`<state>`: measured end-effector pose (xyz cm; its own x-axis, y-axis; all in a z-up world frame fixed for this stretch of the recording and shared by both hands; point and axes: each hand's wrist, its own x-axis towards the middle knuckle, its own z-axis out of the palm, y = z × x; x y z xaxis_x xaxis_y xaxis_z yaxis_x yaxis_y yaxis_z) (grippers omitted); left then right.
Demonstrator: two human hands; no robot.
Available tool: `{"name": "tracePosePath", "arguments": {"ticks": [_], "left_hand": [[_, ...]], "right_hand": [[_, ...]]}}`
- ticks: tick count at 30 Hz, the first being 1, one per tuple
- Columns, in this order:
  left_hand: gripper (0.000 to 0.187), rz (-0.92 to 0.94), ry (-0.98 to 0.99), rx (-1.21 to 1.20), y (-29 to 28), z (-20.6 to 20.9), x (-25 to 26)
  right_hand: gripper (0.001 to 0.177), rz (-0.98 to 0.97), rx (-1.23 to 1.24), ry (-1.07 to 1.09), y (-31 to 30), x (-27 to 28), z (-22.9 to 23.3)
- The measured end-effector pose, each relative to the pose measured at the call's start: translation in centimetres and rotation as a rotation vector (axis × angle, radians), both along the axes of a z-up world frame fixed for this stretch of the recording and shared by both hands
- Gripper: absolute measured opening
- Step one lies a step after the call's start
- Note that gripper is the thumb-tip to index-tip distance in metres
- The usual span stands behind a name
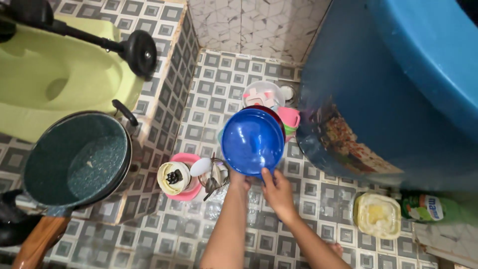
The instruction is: Washing kitchenware including pots, pans, and bowls using water from a tub in a bathroom setting.
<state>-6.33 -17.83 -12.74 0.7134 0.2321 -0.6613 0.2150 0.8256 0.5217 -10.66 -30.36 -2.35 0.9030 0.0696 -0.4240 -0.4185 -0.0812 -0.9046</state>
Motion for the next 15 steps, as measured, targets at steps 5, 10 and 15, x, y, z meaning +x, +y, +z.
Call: {"name": "tracePosePath", "arguments": {"ticks": [5,10,15], "left_hand": [[0.041,0.068,0.17,-0.049,0.0,2.9,2.7],[0.065,0.207,0.263,-0.028,-0.3,2.2,4.0],[0.063,0.103,0.232,0.036,-0.3,3.5,4.6]], "right_hand": [[0.034,-0.006,0.07,0.052,0.9,1.5,2.8],[0.032,-0.018,0.106,0.113,1.2,2.9,5.9],[0.031,-0.067,0.114,0.118,0.1,4.2,7.8]]}}
